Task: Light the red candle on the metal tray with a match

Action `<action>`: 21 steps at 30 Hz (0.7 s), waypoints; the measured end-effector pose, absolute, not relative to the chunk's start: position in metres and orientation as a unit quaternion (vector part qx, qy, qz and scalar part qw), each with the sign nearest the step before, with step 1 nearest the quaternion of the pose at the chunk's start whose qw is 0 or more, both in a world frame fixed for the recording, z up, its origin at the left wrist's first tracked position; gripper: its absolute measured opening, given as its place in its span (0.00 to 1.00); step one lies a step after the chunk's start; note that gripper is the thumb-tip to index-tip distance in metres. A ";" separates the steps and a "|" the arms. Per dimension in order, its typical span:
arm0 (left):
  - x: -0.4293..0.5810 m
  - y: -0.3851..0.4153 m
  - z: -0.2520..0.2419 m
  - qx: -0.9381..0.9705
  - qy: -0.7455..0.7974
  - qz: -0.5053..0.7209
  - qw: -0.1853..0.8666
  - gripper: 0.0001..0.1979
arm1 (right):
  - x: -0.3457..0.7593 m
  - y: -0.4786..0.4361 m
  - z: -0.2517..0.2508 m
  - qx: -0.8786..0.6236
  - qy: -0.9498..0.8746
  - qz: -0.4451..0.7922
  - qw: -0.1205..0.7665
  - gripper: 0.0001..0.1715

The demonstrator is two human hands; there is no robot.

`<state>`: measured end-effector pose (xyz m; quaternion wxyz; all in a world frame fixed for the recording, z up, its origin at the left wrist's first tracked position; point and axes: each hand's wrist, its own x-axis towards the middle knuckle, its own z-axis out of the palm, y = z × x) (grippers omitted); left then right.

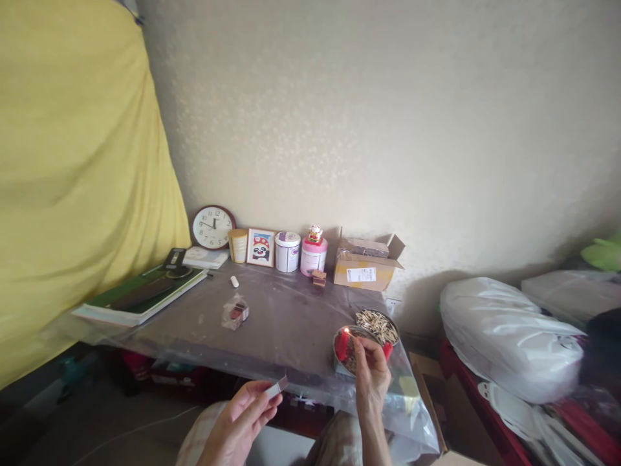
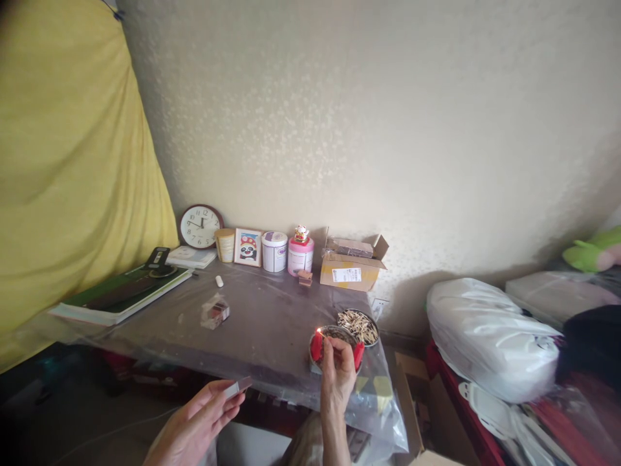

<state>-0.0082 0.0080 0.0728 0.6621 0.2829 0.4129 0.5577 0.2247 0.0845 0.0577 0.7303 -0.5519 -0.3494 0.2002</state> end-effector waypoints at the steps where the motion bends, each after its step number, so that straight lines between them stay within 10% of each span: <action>1: -0.009 0.009 0.072 0.282 0.414 0.557 0.662 0.21 | 0.225 0.085 0.057 -0.551 -0.350 0.202 0.730 0.26; 21: -0.011 0.012 0.065 0.290 0.411 0.556 0.662 0.20 | 0.226 0.092 0.051 -0.550 -0.362 0.175 0.732 0.24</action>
